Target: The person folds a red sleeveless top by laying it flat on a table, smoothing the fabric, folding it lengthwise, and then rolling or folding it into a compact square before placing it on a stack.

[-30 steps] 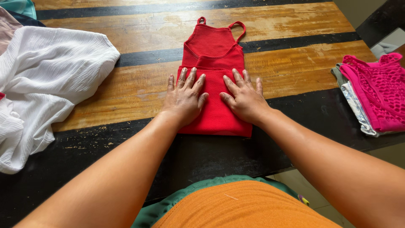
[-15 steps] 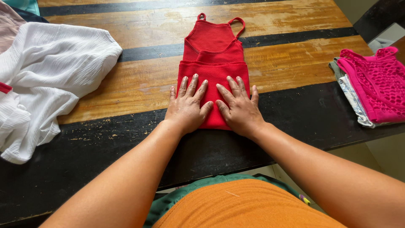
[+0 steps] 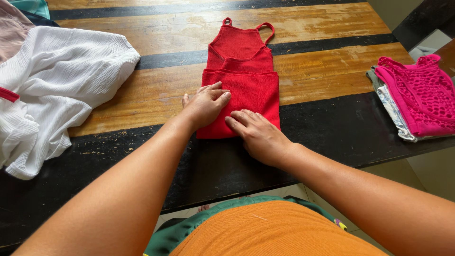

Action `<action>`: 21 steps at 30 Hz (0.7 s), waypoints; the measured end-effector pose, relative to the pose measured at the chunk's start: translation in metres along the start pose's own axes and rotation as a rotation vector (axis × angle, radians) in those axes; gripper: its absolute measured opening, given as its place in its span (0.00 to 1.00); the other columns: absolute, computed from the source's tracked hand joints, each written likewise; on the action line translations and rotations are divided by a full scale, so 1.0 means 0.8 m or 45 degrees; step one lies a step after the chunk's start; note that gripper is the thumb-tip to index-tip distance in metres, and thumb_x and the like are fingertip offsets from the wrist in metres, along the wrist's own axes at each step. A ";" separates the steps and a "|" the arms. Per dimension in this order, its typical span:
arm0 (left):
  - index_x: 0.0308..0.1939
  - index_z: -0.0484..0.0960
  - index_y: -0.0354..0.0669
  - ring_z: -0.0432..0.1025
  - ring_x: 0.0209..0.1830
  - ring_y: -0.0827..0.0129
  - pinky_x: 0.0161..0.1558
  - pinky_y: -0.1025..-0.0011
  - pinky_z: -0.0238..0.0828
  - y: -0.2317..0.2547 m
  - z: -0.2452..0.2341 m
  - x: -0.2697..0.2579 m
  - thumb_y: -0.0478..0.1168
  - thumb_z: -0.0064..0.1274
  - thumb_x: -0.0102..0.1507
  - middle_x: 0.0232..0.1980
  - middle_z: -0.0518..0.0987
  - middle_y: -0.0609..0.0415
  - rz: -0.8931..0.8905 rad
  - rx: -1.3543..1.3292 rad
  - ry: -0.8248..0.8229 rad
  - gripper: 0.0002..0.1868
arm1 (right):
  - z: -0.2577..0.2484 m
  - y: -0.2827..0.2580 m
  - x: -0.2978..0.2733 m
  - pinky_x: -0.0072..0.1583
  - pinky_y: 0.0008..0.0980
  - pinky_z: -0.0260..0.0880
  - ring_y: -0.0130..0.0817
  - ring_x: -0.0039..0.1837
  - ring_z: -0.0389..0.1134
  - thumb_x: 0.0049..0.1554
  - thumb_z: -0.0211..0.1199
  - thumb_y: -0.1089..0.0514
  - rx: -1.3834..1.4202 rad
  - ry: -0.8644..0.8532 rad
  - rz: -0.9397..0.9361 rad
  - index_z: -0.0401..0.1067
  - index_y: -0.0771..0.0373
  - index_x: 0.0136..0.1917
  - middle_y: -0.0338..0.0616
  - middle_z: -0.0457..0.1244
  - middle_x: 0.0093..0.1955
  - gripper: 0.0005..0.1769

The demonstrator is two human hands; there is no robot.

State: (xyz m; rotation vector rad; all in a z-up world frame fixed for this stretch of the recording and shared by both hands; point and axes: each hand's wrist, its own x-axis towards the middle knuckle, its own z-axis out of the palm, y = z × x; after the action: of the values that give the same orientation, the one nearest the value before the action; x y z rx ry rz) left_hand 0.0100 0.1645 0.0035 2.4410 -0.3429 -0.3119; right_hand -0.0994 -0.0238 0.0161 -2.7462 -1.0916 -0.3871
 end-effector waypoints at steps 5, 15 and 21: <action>0.61 0.81 0.64 0.59 0.75 0.63 0.71 0.32 0.33 0.007 -0.018 -0.002 0.64 0.50 0.61 0.76 0.65 0.61 0.074 0.040 0.034 0.28 | -0.010 0.011 0.007 0.70 0.46 0.62 0.53 0.73 0.61 0.52 0.57 0.69 0.177 -0.119 0.180 0.66 0.65 0.70 0.58 0.59 0.74 0.31; 0.53 0.88 0.57 0.78 0.60 0.69 0.64 0.68 0.70 0.007 -0.037 0.014 0.41 0.56 0.58 0.57 0.86 0.52 0.431 -0.284 0.035 0.19 | -0.115 0.002 0.047 0.58 0.36 0.72 0.37 0.56 0.74 0.51 0.56 0.68 0.709 -0.648 0.525 0.72 0.56 0.67 0.49 0.72 0.54 0.30; 0.52 0.89 0.49 0.75 0.40 0.73 0.48 0.68 0.76 -0.003 -0.025 0.024 0.38 0.56 0.61 0.46 0.88 0.51 0.210 -0.601 -0.265 0.16 | -0.153 0.008 0.066 0.51 0.27 0.70 0.24 0.47 0.70 0.51 0.54 0.68 0.840 -0.797 0.555 0.74 0.56 0.66 0.37 0.72 0.44 0.29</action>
State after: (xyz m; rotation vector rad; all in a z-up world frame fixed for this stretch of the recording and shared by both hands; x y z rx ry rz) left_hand 0.0348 0.1714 0.0147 1.9100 -0.4959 -0.5124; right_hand -0.0802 -0.0238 0.1479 -2.3980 -0.5179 0.7898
